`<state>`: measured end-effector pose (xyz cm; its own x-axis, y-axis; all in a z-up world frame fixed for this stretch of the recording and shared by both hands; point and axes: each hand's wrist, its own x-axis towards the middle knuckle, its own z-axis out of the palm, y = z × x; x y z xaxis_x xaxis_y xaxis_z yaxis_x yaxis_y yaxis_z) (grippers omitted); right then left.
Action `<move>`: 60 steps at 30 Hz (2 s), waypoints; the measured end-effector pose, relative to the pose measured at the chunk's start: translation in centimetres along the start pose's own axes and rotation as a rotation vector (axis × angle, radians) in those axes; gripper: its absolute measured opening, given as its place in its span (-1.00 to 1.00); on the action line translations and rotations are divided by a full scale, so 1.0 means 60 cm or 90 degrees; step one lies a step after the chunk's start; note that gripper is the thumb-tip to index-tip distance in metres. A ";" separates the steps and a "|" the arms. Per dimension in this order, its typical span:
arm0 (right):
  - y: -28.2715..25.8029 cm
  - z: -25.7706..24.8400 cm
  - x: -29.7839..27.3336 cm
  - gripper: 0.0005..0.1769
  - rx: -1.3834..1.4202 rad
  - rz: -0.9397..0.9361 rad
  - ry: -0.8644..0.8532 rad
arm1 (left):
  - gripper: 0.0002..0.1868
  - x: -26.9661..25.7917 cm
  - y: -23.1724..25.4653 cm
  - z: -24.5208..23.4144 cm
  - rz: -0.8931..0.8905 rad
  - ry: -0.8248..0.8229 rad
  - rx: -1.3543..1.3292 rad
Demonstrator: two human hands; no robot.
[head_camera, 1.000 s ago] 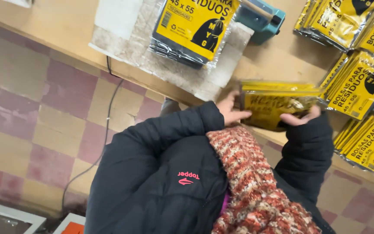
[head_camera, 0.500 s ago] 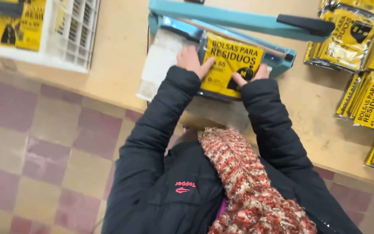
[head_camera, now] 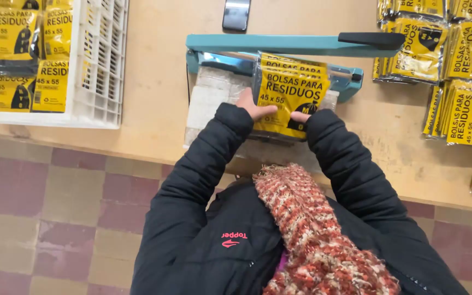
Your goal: Manually sealing plastic bags with a heat sealer and organizing them into stacks.
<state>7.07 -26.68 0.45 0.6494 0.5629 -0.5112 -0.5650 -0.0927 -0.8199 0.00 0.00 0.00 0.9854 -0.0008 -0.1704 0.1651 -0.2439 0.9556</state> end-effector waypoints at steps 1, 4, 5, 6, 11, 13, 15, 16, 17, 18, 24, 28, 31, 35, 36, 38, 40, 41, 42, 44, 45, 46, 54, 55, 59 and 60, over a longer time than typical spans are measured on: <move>0.003 0.009 -0.012 -0.46 0.001 -0.003 0.001 | -0.40 -0.010 -0.014 0.007 0.002 -0.001 0.003; 0.002 0.036 -0.041 -0.40 -0.077 -0.059 0.038 | -0.19 -0.043 -0.019 0.012 0.078 0.054 -0.061; -0.003 0.045 -0.046 -0.32 -0.167 -0.172 0.049 | -0.11 -0.057 0.004 0.004 0.146 0.073 -0.086; -0.009 0.053 -0.050 -0.23 -0.256 -0.285 0.062 | -0.02 -0.071 0.027 -0.004 0.214 0.091 -0.112; -0.039 0.080 -0.073 -0.21 -0.243 -0.431 -0.031 | 0.05 -0.043 -0.004 0.014 0.142 -0.067 -0.553; -0.040 0.074 -0.061 -0.23 -0.239 -0.431 -0.050 | 0.08 -0.031 -0.002 0.010 0.042 -0.134 -0.738; -0.019 0.073 -0.062 -0.27 -0.233 -0.406 -0.110 | 0.33 -0.048 -0.003 0.006 0.101 -0.137 -0.685; -0.004 0.073 -0.067 -0.27 -0.221 -0.397 -0.102 | 0.33 -0.061 -0.003 0.001 0.084 -0.141 -0.685; 0.002 0.068 -0.066 -0.28 -0.220 -0.385 -0.136 | 0.43 -0.064 0.002 -0.006 0.199 -0.120 -0.521; 0.006 0.064 -0.067 -0.28 -0.219 -0.373 -0.170 | 0.52 -0.068 0.007 -0.013 0.308 -0.099 -0.353; -0.027 0.034 -0.021 -0.26 -0.232 -0.361 -0.278 | 0.60 -0.074 0.038 -0.031 0.378 -0.091 -0.335; -0.059 0.054 -0.022 -0.24 0.540 0.027 -0.270 | 0.60 -0.081 0.046 -0.032 0.378 -0.074 -0.355; -0.036 0.024 -0.008 -0.09 0.553 0.073 -0.191 | 0.58 -0.081 0.051 -0.035 0.384 -0.062 -0.338; 0.022 -0.007 -0.012 -0.43 -0.412 -0.480 0.001 | 0.39 -0.081 0.060 -0.046 0.416 -0.022 -0.164; 0.029 -0.008 -0.015 -0.51 -0.663 -0.601 0.055 | 0.31 -0.079 0.066 -0.048 0.447 -0.004 -0.101; 0.010 0.012 -0.018 -0.58 -0.490 -0.647 -0.009 | 0.25 -0.077 0.080 -0.053 0.470 -0.004 -0.078; 0.005 0.019 -0.022 -0.58 -0.312 -0.680 -0.072 | 0.19 -0.080 0.092 -0.058 0.488 -0.004 -0.055; 0.010 0.016 -0.024 -0.54 -0.007 -0.414 -0.090 | 0.10 -0.084 0.096 -0.060 0.473 -0.026 -0.065; 0.014 0.014 -0.026 -0.47 0.284 -0.132 -0.099 | 0.03 -0.087 0.101 -0.063 0.457 -0.048 -0.075; -0.005 0.018 -0.042 -0.47 0.286 -0.131 -0.098 | -0.10 -0.083 0.078 -0.053 0.343 -0.095 -0.255; -0.013 0.031 -0.044 -0.47 0.288 -0.132 -0.097 | -0.19 -0.081 0.068 -0.048 0.223 -0.141 -0.431; -0.012 0.035 -0.048 -0.47 0.290 -0.133 -0.097 | -0.19 -0.078 0.037 -0.039 0.222 -0.141 -0.431; -0.018 0.081 -0.072 -0.47 0.310 -0.139 -0.094 | -0.38 -0.083 -0.018 -0.016 0.177 0.000 -0.361; -0.020 0.086 -0.074 -0.47 0.310 -0.143 -0.096 | -0.38 -0.077 -0.016 -0.013 0.180 0.001 -0.360; -0.030 0.103 -0.083 -0.47 0.311 -0.163 -0.103 | -0.42 -0.046 -0.029 -0.007 0.051 -0.008 -0.609; -0.028 0.108 -0.088 -0.47 0.315 -0.164 -0.105 | -0.45 -0.043 -0.039 -0.007 -0.007 -0.051 -0.699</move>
<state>1.28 -24.15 6.23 0.7325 0.6402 -0.2317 -0.5950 0.4366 -0.6748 -2.92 0.97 -1.69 0.9847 -0.0767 -0.1566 0.1604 0.7507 0.6409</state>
